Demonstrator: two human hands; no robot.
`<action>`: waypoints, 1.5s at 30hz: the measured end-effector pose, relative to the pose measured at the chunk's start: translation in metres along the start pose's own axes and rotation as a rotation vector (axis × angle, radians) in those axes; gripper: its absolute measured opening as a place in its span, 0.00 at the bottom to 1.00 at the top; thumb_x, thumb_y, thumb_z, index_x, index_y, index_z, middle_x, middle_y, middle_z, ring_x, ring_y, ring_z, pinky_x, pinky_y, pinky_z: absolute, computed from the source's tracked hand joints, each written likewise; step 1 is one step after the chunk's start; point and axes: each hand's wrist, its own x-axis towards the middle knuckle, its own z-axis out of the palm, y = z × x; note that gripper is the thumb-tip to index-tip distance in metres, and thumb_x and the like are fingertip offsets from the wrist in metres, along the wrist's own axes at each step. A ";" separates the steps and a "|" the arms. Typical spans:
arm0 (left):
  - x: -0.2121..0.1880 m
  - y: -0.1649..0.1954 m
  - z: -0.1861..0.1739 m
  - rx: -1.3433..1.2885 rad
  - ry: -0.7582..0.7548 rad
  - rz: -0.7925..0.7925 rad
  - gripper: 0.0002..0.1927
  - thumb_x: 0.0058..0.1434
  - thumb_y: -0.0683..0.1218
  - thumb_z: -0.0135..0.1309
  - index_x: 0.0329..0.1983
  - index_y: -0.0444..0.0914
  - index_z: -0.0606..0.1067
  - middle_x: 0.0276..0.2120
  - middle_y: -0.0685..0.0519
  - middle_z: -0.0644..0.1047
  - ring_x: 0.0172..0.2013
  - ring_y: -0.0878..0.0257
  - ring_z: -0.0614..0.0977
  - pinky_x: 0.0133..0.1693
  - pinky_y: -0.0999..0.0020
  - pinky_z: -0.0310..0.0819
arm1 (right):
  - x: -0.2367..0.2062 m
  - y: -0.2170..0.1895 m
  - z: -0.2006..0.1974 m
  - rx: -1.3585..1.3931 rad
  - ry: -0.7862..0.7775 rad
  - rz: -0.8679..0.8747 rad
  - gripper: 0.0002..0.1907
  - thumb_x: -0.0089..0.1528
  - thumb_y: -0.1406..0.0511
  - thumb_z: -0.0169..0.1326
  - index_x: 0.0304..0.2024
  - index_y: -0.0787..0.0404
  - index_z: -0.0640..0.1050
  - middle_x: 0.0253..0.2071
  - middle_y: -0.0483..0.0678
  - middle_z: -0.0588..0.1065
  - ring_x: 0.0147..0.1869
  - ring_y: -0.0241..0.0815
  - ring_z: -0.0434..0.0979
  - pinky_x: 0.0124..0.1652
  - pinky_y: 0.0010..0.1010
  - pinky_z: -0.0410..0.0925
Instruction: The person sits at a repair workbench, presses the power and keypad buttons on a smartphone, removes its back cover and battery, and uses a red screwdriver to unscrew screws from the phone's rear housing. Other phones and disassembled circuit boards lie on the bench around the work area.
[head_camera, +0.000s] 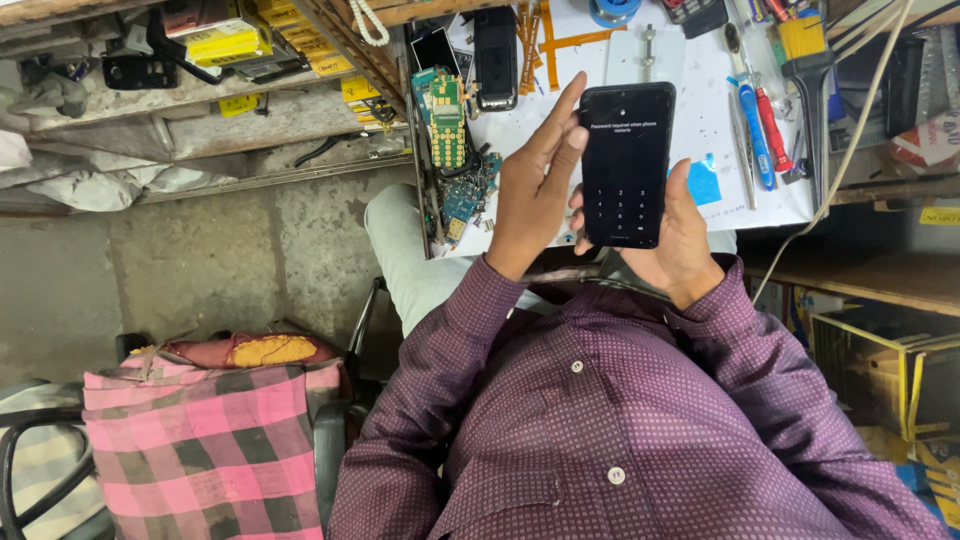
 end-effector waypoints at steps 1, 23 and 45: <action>0.001 -0.002 -0.002 0.028 0.001 0.016 0.25 0.78 0.53 0.47 0.77 0.53 0.65 0.39 0.54 0.81 0.27 0.75 0.68 0.32 0.76 0.73 | 0.000 0.000 0.000 0.012 -0.009 0.011 0.47 0.70 0.35 0.32 0.74 0.64 0.63 0.58 0.63 0.72 0.59 0.56 0.76 0.51 0.51 0.73; 0.012 -0.025 -0.005 -0.254 0.048 0.091 0.16 0.74 0.47 0.55 0.63 0.40 0.77 0.28 0.64 0.72 0.30 0.77 0.70 0.35 0.80 0.69 | -0.001 0.004 0.000 0.242 -0.067 0.124 0.43 0.72 0.39 0.34 0.74 0.63 0.64 0.57 0.67 0.73 0.58 0.62 0.77 0.52 0.58 0.73; 0.009 -0.027 0.002 -0.088 -0.008 -0.012 0.28 0.71 0.51 0.56 0.73 0.40 0.69 0.23 0.65 0.60 0.23 0.77 0.58 0.25 0.77 0.52 | 0.005 0.005 0.002 0.276 0.027 0.171 0.39 0.75 0.42 0.33 0.64 0.70 0.72 0.53 0.68 0.75 0.53 0.63 0.78 0.52 0.55 0.72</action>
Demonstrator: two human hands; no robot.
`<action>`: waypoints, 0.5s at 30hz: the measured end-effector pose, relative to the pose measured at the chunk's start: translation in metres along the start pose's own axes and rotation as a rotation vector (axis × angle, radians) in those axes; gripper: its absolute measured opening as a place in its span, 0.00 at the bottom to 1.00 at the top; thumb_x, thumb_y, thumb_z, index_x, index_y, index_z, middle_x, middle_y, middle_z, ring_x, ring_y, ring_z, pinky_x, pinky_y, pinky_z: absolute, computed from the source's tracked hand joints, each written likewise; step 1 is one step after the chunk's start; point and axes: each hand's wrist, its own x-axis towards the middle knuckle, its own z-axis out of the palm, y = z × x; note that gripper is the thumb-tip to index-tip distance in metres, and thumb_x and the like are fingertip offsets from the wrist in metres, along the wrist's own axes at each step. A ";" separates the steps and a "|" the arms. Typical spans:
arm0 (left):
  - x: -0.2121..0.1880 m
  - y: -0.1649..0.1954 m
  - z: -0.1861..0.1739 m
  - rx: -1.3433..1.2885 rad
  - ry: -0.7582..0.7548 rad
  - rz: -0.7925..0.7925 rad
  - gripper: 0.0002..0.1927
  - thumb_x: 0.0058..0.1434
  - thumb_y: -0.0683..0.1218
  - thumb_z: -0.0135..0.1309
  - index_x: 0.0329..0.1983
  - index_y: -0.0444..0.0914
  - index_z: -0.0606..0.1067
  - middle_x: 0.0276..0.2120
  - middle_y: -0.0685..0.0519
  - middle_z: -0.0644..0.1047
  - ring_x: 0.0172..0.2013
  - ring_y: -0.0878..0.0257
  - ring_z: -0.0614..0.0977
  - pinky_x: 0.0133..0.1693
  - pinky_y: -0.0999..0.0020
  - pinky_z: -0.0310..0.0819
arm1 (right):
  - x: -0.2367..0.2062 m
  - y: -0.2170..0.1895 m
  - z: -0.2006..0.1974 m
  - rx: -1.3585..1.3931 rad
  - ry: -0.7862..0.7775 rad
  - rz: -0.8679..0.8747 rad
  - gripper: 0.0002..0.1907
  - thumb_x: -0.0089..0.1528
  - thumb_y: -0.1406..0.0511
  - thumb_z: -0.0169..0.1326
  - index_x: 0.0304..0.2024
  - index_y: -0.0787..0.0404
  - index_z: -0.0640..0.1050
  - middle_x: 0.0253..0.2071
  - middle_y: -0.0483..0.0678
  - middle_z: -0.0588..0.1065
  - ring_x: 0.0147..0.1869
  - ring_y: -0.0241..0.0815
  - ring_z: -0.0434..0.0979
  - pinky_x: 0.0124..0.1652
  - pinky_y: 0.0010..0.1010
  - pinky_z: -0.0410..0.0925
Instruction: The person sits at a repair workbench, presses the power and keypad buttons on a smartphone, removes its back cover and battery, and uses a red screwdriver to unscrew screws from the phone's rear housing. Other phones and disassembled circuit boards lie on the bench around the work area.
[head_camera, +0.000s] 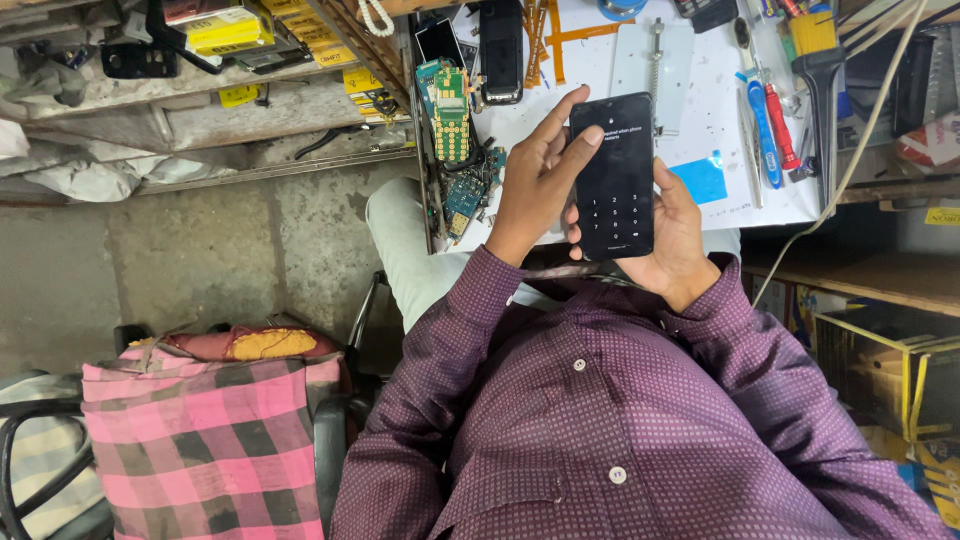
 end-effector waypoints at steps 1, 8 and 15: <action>0.000 -0.001 -0.001 0.012 -0.001 0.003 0.28 0.72 0.52 0.55 0.73 0.41 0.69 0.23 0.65 0.56 0.23 0.77 0.57 0.25 0.76 0.50 | 0.000 0.000 -0.001 -0.013 0.005 0.000 0.39 0.75 0.42 0.33 0.64 0.70 0.72 0.53 0.68 0.75 0.53 0.63 0.77 0.53 0.56 0.72; 0.002 -0.003 -0.002 -0.021 -0.011 -0.015 0.29 0.71 0.55 0.54 0.73 0.42 0.68 0.21 0.66 0.54 0.20 0.77 0.56 0.22 0.76 0.51 | 0.000 0.002 -0.003 0.031 0.012 -0.003 0.44 0.72 0.37 0.33 0.72 0.64 0.67 0.59 0.66 0.73 0.54 0.65 0.77 0.52 0.58 0.72; -0.003 -0.001 0.001 0.032 -0.032 -0.015 0.36 0.68 0.51 0.56 0.77 0.41 0.58 0.30 0.61 0.73 0.22 0.76 0.66 0.23 0.78 0.62 | 0.000 -0.001 0.005 -0.022 0.012 -0.053 0.36 0.72 0.43 0.40 0.69 0.63 0.68 0.58 0.63 0.74 0.53 0.62 0.78 0.50 0.56 0.74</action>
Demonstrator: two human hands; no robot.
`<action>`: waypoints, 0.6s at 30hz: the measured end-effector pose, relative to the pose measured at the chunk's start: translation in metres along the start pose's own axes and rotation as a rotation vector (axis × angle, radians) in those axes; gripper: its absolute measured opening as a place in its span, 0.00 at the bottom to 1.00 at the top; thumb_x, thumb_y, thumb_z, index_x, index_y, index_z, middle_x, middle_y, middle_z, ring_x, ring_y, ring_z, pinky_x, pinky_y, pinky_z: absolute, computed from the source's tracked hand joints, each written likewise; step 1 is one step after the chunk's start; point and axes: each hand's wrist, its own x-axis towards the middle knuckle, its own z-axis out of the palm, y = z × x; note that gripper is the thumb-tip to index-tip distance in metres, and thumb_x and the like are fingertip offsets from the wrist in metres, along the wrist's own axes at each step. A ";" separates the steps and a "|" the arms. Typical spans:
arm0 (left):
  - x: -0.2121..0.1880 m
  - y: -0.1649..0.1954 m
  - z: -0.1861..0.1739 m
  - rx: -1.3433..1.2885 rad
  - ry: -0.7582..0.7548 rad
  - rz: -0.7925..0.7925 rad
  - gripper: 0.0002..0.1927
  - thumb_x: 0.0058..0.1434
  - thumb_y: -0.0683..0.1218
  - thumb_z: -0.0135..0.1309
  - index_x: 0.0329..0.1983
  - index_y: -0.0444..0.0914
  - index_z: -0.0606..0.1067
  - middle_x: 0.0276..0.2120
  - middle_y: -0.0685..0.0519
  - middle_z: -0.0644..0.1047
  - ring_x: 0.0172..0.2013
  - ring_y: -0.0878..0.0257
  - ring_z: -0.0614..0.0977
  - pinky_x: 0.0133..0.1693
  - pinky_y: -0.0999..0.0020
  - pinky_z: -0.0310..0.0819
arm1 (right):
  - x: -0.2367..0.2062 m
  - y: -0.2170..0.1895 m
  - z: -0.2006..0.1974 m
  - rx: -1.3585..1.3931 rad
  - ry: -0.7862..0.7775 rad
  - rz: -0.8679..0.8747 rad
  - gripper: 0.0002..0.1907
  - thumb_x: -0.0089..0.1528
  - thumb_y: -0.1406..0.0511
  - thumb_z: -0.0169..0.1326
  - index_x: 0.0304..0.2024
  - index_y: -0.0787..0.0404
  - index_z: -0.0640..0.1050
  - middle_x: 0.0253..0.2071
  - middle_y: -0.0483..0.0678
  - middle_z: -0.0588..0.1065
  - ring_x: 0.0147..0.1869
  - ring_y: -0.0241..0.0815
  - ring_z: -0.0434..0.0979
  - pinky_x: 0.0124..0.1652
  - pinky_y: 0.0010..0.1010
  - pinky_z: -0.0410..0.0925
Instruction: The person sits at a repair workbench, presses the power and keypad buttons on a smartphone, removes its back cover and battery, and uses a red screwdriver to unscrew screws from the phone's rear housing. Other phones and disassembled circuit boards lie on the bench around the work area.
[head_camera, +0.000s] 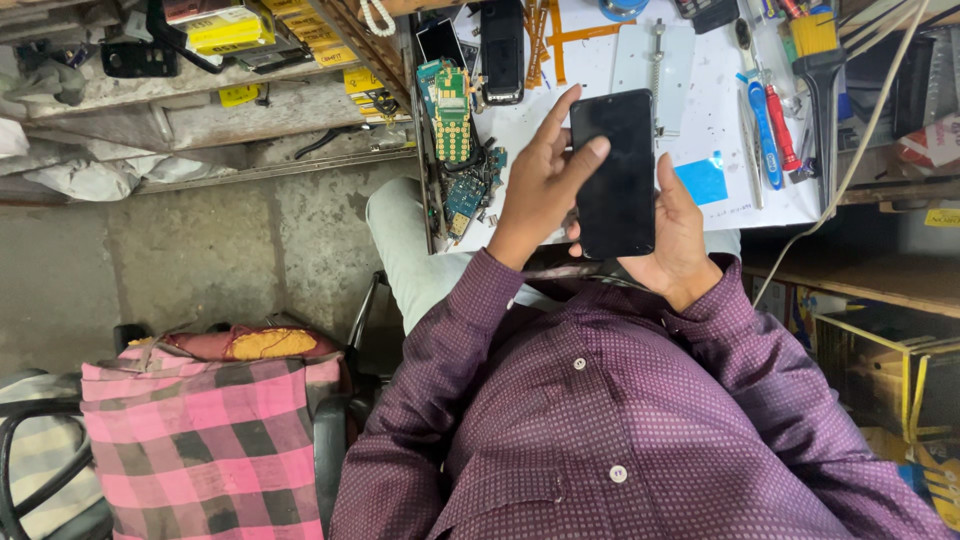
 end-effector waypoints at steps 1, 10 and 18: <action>-0.003 -0.001 0.001 0.029 -0.005 0.037 0.39 0.67 0.50 0.57 0.77 0.41 0.54 0.35 0.60 0.81 0.22 0.76 0.70 0.24 0.78 0.66 | -0.001 0.000 0.002 -0.016 0.002 -0.024 0.32 0.72 0.46 0.42 0.68 0.62 0.68 0.58 0.61 0.74 0.52 0.61 0.79 0.49 0.55 0.74; -0.011 -0.016 0.006 -0.013 0.025 0.018 0.38 0.74 0.52 0.53 0.82 0.40 0.52 0.63 0.38 0.73 0.57 0.59 0.82 0.53 0.68 0.80 | 0.000 0.002 0.021 -0.577 0.332 -0.152 0.20 0.70 0.73 0.47 0.65 0.70 0.69 0.51 0.59 0.75 0.48 0.53 0.78 0.47 0.45 0.73; -0.020 -0.020 0.026 -0.346 -0.203 -0.095 0.42 0.74 0.59 0.47 0.81 0.35 0.46 0.73 0.41 0.60 0.73 0.55 0.62 0.71 0.62 0.55 | -0.002 -0.002 0.052 -1.671 0.335 -0.382 0.47 0.60 0.70 0.57 0.78 0.60 0.53 0.68 0.64 0.61 0.72 0.61 0.65 0.67 0.42 0.63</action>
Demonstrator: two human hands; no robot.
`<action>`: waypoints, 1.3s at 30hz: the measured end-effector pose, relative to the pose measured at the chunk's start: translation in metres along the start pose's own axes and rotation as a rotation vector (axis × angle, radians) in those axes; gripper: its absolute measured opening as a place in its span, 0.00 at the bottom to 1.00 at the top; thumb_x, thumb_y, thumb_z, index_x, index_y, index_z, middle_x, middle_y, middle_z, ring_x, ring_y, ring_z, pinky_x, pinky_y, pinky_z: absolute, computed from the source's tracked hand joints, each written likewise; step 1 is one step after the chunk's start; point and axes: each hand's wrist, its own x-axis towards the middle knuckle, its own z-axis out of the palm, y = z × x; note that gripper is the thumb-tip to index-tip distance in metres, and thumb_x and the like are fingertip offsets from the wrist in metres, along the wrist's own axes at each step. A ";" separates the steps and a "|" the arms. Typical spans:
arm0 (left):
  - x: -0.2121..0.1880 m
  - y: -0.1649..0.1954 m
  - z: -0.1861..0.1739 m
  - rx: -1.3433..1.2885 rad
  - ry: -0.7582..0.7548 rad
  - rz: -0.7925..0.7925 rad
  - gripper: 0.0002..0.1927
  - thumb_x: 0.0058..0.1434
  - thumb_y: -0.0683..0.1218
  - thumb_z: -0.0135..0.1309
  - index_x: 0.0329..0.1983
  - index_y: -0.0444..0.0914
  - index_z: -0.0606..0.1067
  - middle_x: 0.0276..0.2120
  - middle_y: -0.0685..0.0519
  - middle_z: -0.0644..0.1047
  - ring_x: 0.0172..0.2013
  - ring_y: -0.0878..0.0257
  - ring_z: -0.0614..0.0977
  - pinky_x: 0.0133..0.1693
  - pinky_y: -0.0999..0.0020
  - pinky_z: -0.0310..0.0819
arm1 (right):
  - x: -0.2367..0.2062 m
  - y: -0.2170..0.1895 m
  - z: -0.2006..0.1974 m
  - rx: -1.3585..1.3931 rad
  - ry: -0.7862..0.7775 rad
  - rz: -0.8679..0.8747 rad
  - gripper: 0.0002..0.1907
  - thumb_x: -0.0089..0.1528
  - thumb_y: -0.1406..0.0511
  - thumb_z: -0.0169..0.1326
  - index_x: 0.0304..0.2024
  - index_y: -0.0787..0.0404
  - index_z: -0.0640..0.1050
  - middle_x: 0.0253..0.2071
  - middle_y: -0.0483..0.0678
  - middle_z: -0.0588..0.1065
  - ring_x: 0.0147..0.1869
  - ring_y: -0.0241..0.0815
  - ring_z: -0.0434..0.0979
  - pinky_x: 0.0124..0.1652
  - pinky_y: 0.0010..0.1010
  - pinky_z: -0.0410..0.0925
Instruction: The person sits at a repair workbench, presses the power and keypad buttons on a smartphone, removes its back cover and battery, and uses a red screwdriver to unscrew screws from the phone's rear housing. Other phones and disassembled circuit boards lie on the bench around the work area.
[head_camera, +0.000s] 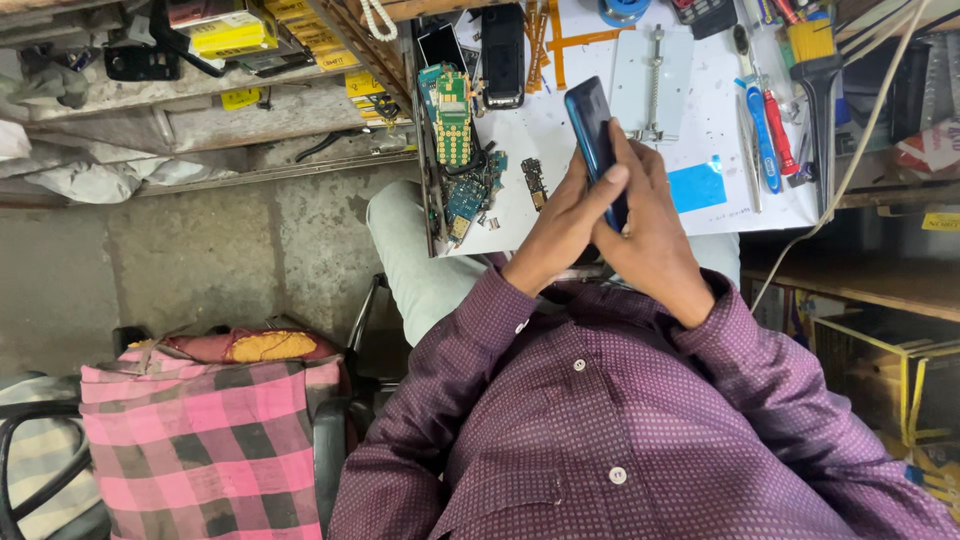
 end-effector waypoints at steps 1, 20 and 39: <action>0.002 -0.001 -0.001 -0.119 -0.017 -0.012 0.41 0.75 0.59 0.45 0.81 0.36 0.46 0.76 0.43 0.57 0.75 0.56 0.57 0.72 0.63 0.50 | 0.001 -0.003 -0.001 0.009 -0.009 -0.043 0.49 0.58 0.69 0.59 0.78 0.61 0.51 0.69 0.65 0.59 0.73 0.63 0.63 0.67 0.43 0.62; -0.009 -0.005 -0.009 -0.813 0.000 0.105 0.35 0.80 0.64 0.29 0.81 0.38 0.51 0.75 0.48 0.61 0.63 0.60 0.73 0.64 0.62 0.70 | -0.007 -0.031 0.007 -0.138 0.046 -0.114 0.39 0.56 0.65 0.64 0.69 0.63 0.67 0.69 0.65 0.64 0.70 0.66 0.68 0.63 0.45 0.67; -0.014 0.000 -0.024 -0.564 -0.050 -0.017 0.32 0.77 0.53 0.48 0.77 0.34 0.56 0.65 0.38 0.71 0.58 0.55 0.79 0.56 0.60 0.79 | -0.011 -0.035 -0.018 -0.055 0.057 -0.014 0.35 0.62 0.63 0.64 0.70 0.59 0.67 0.70 0.57 0.64 0.59 0.51 0.75 0.52 0.37 0.72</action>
